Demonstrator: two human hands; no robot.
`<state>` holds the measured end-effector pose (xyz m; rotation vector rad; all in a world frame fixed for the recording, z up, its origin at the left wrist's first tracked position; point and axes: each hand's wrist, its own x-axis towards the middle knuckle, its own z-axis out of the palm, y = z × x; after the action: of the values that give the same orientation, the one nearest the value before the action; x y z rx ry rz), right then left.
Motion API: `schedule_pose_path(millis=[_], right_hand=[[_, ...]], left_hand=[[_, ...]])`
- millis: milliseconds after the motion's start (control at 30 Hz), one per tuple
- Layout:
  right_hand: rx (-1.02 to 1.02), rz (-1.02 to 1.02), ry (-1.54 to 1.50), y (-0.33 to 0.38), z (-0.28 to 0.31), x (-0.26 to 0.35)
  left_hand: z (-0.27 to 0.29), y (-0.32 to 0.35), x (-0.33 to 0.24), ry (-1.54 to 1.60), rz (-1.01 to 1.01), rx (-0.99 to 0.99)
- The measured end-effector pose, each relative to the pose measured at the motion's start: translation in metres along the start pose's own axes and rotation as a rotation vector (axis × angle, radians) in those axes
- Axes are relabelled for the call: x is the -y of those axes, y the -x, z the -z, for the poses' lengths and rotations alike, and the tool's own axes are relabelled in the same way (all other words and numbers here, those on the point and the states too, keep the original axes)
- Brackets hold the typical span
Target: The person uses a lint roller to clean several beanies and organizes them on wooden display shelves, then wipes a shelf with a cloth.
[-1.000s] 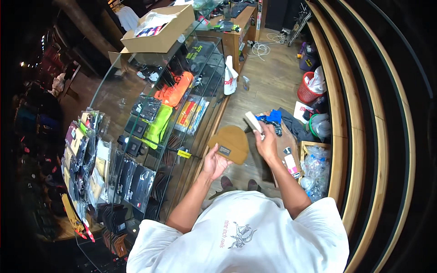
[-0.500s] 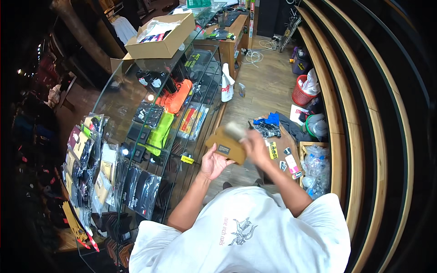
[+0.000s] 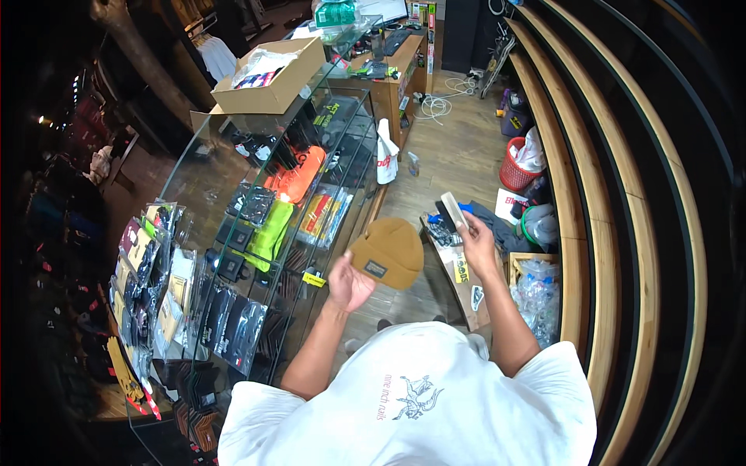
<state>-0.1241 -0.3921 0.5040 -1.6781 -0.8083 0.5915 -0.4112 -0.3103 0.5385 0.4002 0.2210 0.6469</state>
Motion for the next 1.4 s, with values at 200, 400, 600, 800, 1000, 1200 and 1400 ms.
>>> schedule_pose_path(millis=[200,400,600,800,1000,1200,1400], right_hand=[[0.182,-0.104,-0.236,0.016,-0.011,0.013],[0.185,0.353,0.009,0.06,-0.029,0.06],[-0.159,0.221,0.282,0.014,-0.016,0.005],[0.268,0.487,0.112,0.054,-0.041,0.064],[-0.213,0.264,0.182,-0.007,0.019,0.043],[-0.068,0.343,0.143,0.011,-0.001,0.073],[0.202,0.462,0.094,0.067,-0.044,0.083]], left_hand=[[0.027,-0.035,0.026,0.07,0.084,-0.181],[0.015,-0.047,0.036,0.01,0.074,-0.142],[-0.008,-0.044,0.047,0.039,-0.005,-0.14],[0.016,-0.037,0.053,0.063,-0.064,-0.144],[-0.048,-0.016,0.015,-0.106,-0.126,-0.015],[-0.001,-0.04,0.013,0.05,0.002,-0.168],[0.006,-0.052,0.02,0.036,0.003,-0.188]])
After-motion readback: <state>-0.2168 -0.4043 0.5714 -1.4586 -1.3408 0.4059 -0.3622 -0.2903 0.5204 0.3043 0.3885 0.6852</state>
